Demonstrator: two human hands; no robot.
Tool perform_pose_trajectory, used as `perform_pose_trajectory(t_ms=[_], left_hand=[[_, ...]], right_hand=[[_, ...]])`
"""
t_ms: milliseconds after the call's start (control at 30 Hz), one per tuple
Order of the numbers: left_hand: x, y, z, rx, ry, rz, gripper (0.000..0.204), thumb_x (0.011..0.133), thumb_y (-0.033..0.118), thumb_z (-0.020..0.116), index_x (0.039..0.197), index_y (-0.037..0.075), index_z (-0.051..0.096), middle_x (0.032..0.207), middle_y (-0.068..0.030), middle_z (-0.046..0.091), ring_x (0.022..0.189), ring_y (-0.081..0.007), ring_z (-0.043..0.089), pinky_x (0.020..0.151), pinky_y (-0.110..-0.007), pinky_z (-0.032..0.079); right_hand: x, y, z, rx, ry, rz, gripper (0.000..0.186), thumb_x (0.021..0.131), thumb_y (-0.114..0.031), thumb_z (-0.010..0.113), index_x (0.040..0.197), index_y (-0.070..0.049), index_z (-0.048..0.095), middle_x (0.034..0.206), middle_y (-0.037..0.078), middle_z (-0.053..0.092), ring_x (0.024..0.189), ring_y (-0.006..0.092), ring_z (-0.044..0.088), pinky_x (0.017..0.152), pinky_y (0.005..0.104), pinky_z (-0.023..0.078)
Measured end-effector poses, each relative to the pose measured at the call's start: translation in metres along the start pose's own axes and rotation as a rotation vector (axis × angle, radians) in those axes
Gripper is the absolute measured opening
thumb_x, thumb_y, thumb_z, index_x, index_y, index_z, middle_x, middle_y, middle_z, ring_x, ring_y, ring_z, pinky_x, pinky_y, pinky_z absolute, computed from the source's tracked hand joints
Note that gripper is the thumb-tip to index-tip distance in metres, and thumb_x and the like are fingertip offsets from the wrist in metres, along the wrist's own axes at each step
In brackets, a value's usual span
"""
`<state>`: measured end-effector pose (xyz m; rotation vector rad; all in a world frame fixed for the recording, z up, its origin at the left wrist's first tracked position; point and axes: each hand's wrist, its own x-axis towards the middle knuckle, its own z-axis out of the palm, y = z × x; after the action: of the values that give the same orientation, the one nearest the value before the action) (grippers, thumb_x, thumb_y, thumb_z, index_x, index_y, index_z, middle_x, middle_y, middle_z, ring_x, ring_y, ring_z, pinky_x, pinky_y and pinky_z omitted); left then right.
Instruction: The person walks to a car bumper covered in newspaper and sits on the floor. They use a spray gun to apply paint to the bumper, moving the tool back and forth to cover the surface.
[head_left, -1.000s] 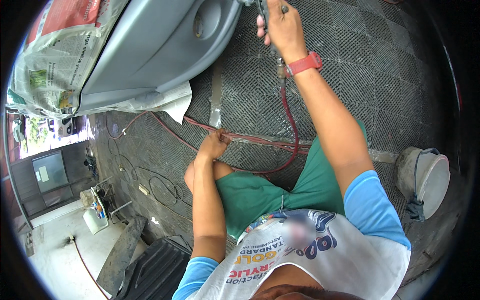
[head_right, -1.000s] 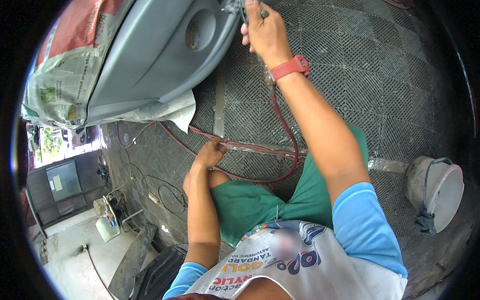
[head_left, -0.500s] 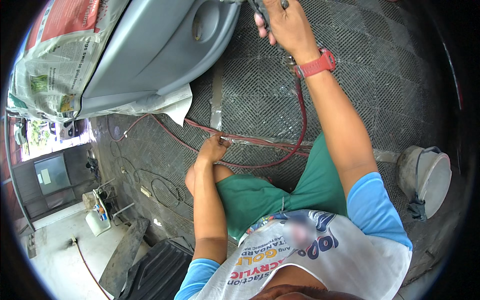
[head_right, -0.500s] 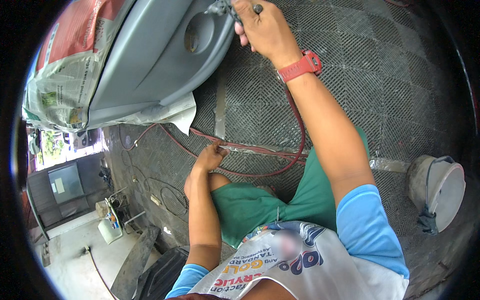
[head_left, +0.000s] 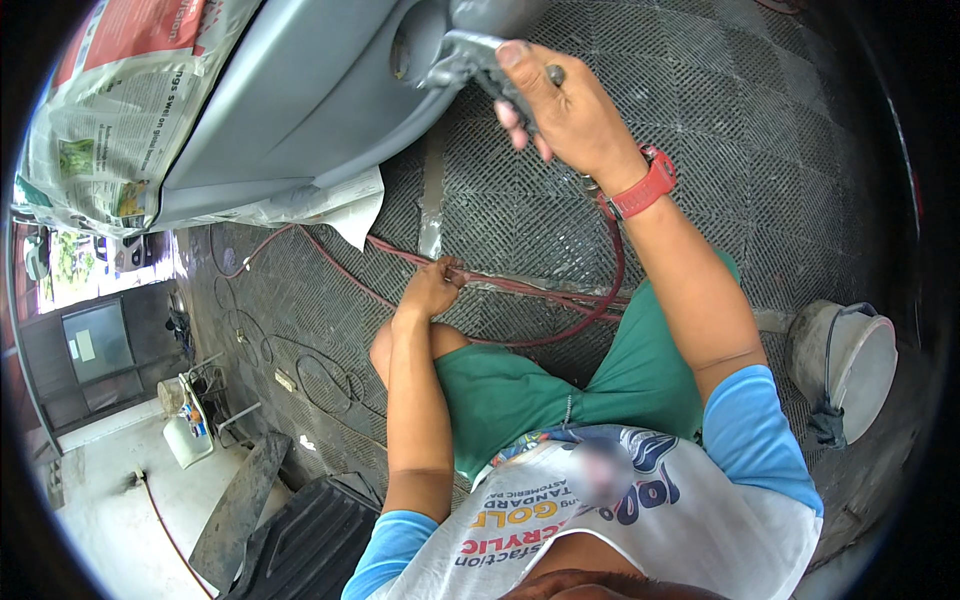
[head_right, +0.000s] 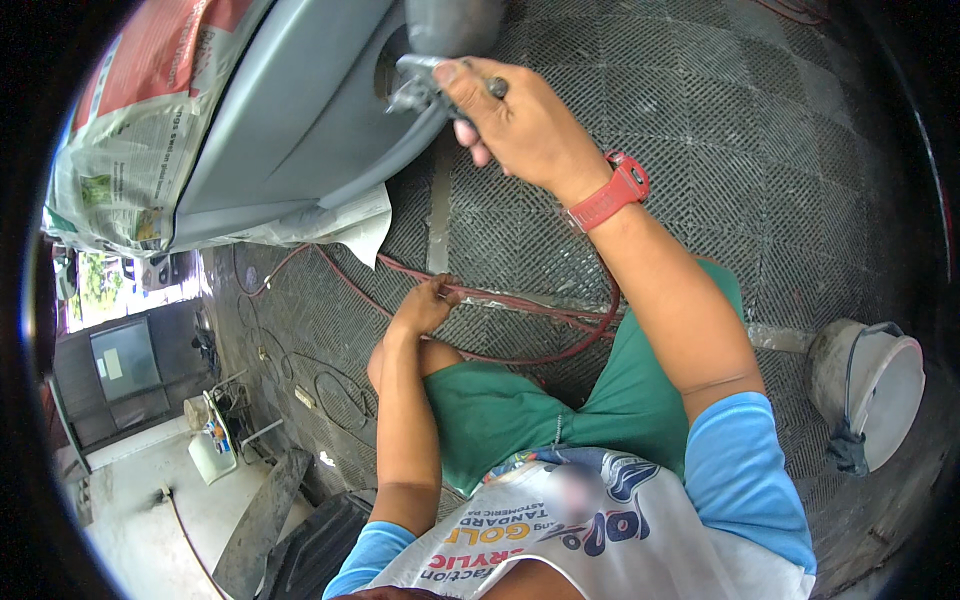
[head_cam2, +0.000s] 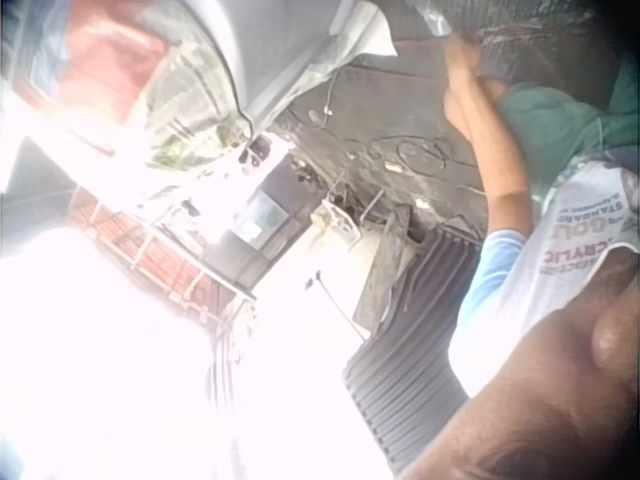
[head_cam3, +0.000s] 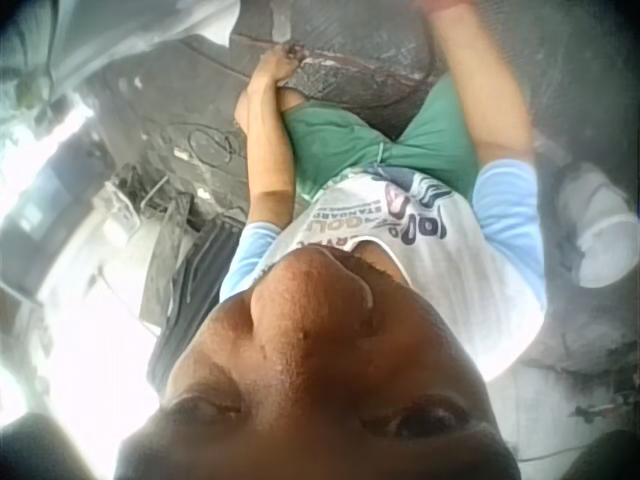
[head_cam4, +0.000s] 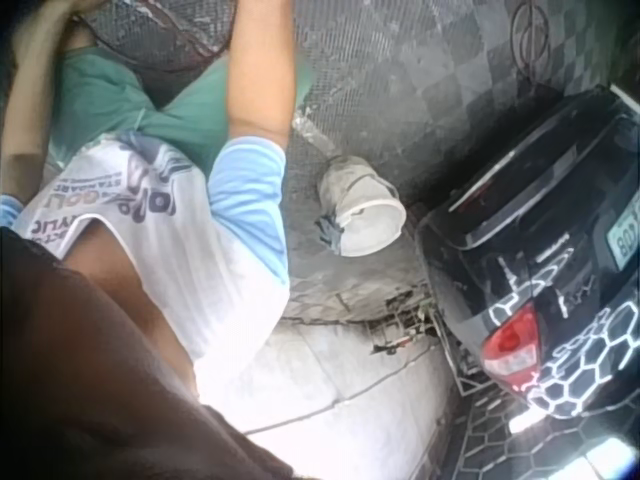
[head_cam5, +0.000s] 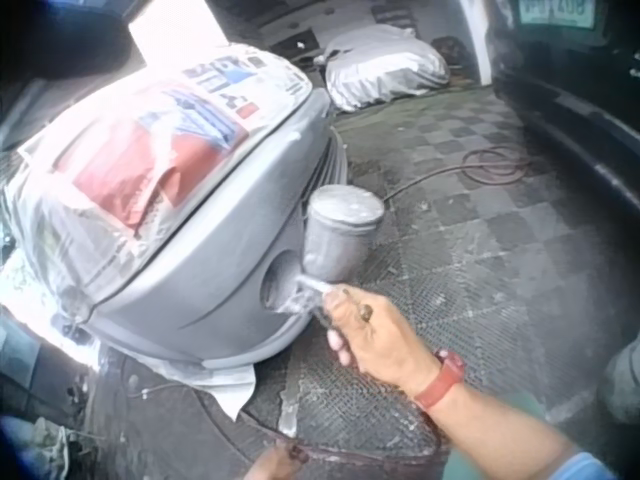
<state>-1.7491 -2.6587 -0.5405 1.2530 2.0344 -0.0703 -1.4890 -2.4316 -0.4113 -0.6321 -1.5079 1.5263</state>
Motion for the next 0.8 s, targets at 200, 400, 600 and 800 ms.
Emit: perform_pose_trajectory(t_ms=[200, 400, 600, 800], left_hand=[[-0.005, -0.004, 0.001, 0.024, 0.056, -0.015, 0.044, 0.096, 0.032, 0.072, 0.131, 0.006, 0.069, 0.109, -0.0252, 0.077, 0.108, -0.0395, 0.074, 0.096, -0.047, 0.056], [-0.007, 0.017, -0.004, 0.057, 0.069, 0.003, 0.041, 0.096, 0.031, 0.072, 0.13, 0.009, 0.07, 0.104, -0.0215, 0.078, 0.106, -0.0389, 0.074, 0.094, -0.048, 0.057], [0.005, 0.016, 0.001, -0.029, 0.073, 0.077, 0.044, 0.095, 0.034, 0.072, 0.132, 0.01, 0.068, 0.103, -0.0209, 0.078, 0.104, -0.0378, 0.075, 0.095, -0.048, 0.056], [-0.028, 0.066, 0.001, 0.061, -0.102, 0.122, 0.046, 0.093, 0.022, 0.071, 0.137, 0.011, 0.064, 0.106, -0.0221, 0.078, 0.104, -0.0405, 0.074, 0.094, -0.05, 0.057]], right_hand=[[0.005, -0.015, -0.001, 0.01, 0.349, -0.135, 0.052, 0.11, -0.05, 0.055, 0.129, -0.004, 0.071, 0.071, -0.002, 0.062, 0.06, 0.0045, 0.059, 0.051, 0.0221, 0.047], [-0.004, -0.03, 0.006, 0.073, 0.168, -0.105, 0.055, 0.11, -0.051, 0.055, 0.133, -0.003, 0.069, 0.072, -0.002, 0.061, 0.059, 0.0045, 0.056, 0.052, 0.0212, 0.046], [-0.01, -0.046, 0.028, 0.162, -0.005, -0.005, 0.064, 0.111, -0.056, 0.049, 0.139, -0.001, 0.064, 0.074, -0.001, 0.062, 0.06, 0.0052, 0.06, 0.049, 0.0187, 0.045], [-0.016, -0.054, 0.032, -0.002, 0.324, 0.066, 0.072, 0.111, -0.061, 0.041, 0.148, -0.001, 0.054, 0.101, 0.009, 0.072, 0.084, 0.0125, 0.072, 0.051, 0.0195, 0.049]])
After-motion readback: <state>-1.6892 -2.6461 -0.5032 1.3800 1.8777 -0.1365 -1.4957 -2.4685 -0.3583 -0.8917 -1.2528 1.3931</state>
